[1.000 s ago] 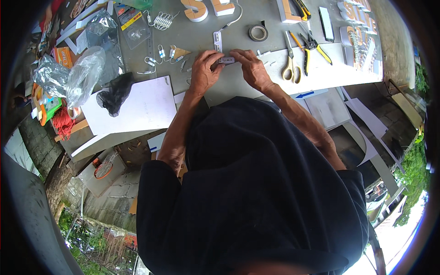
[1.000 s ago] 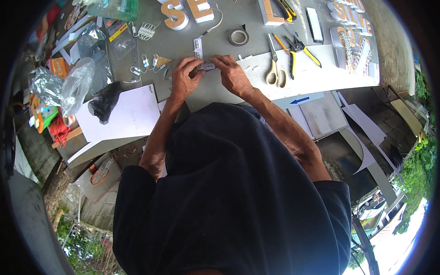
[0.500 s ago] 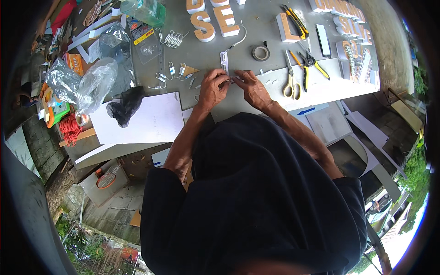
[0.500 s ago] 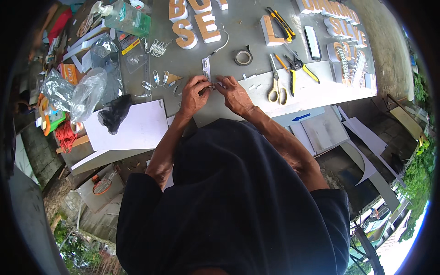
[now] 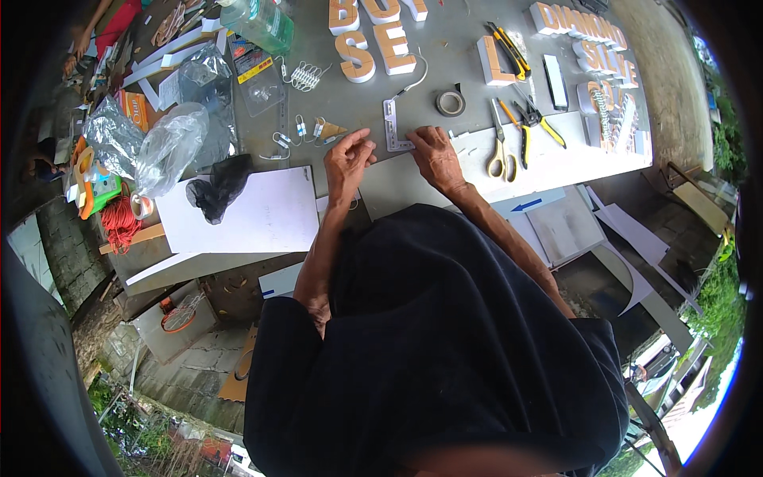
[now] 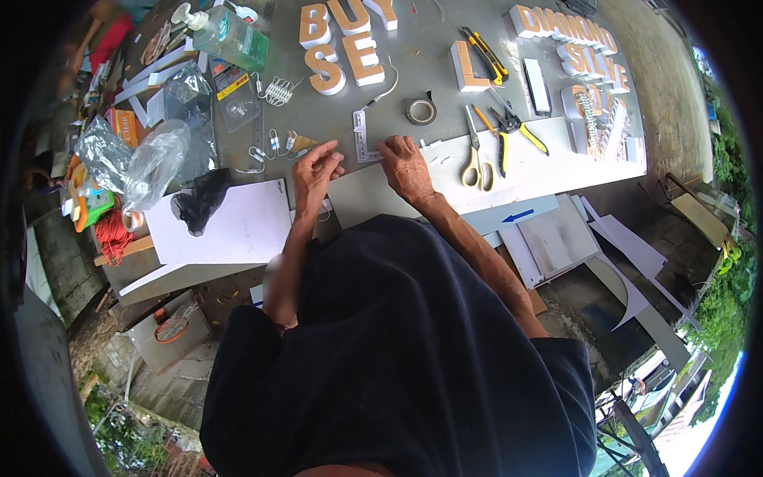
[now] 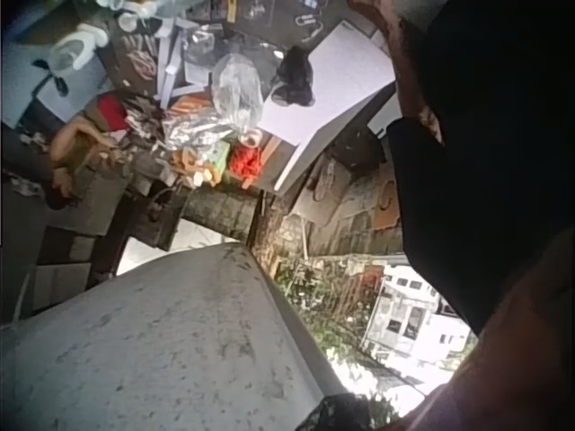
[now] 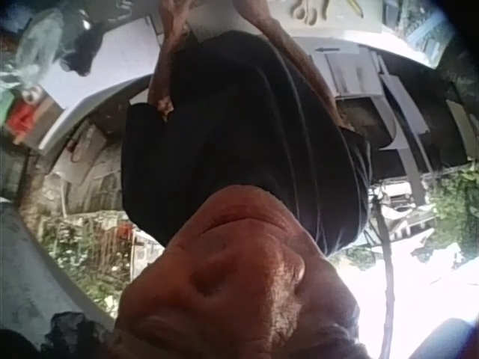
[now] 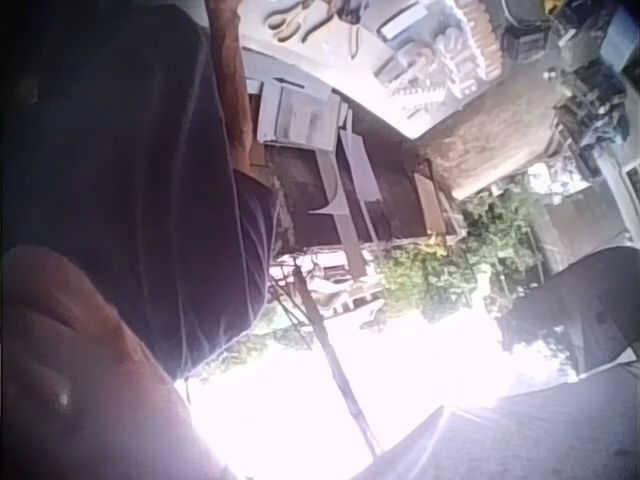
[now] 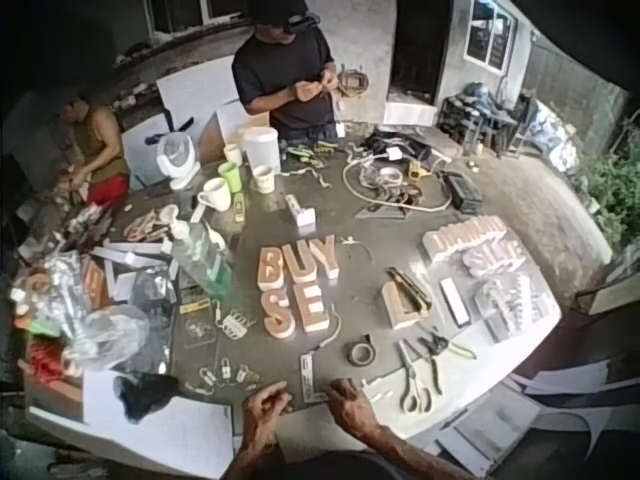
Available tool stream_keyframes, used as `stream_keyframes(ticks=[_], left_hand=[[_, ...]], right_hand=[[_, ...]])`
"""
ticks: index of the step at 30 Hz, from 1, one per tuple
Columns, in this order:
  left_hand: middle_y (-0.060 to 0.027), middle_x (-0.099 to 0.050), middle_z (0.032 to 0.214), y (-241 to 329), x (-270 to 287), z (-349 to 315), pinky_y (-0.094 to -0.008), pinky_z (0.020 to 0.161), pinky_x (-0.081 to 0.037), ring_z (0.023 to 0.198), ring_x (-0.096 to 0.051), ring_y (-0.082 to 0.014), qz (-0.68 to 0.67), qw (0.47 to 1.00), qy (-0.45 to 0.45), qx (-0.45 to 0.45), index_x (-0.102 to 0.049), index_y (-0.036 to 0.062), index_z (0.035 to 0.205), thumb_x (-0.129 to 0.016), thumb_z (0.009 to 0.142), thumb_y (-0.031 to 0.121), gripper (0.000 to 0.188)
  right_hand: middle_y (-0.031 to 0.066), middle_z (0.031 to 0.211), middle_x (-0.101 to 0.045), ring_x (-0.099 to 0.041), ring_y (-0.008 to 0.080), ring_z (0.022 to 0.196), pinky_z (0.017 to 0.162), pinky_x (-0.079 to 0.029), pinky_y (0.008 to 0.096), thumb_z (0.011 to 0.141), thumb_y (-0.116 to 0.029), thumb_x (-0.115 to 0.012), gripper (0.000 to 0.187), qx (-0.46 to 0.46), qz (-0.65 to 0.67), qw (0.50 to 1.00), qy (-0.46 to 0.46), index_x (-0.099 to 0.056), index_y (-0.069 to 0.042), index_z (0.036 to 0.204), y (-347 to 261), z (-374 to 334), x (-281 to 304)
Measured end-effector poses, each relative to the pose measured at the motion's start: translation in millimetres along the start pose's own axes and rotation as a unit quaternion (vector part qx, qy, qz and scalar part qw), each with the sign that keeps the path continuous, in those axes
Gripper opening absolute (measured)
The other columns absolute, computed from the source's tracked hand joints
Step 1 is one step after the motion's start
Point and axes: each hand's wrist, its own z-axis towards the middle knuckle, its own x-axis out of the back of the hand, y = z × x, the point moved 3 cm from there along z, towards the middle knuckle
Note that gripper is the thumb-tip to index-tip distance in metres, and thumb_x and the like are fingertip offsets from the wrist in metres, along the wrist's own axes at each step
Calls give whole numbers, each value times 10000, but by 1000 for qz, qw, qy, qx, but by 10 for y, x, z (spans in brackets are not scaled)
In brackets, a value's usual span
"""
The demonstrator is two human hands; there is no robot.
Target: Assembling and wiring components for an LED sign.
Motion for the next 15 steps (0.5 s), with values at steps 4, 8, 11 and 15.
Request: stream_keyframes(ticks=[4, 8, 11, 15], left_hand=[[-103, -734, 951, -13, 66, 4, -243, 677, -555, 759, -692, -127, 5, 1000, -10, 19, -674, -4, 1238, -675, 958, 117, 305], [-116, -741, 985, -154, 45, -43, -264, 691, -570, 774, -708, -151, 10, 997, -31, 74, -665, -28, 1238, -668, 962, 118, 312], [-132, -739, 1036, -200, -54, -76, -278, 713, -580, 823, -724, -175, 35, 996, -39, 68, -655, -41, 1248, -662, 964, 115, 324], [-157, -716, 1142, -244, -112, -47, -295, 754, -585, 927, -729, -203, 45, 998, -36, 6, -621, -51, 1293, -657, 960, 99, 367]], right_hand=[[115, 1045, -582, -558, 318, 983, 881, -467, 438, 837, -21, -658, 210, 31, 5, 999, -6, -668, -42, 1045, 20, 24, -10], [110, 1050, -586, -563, 313, 996, 888, -476, 443, 839, -25, -672, 191, 34, 11, 999, -24, -683, -52, 1027, 63, 56, -22], [110, 1048, -587, -569, 311, 1012, 895, -485, 445, 838, -32, -692, 189, 12, 49, 998, -24, -689, -52, 1026, 87, 63, -20], [111, 1061, -584, -570, 318, 1021, 900, -490, 445, 826, -56, -724, 237, 18, 54, 998, -25, -695, -58, 1061, 121, 86, -27]])
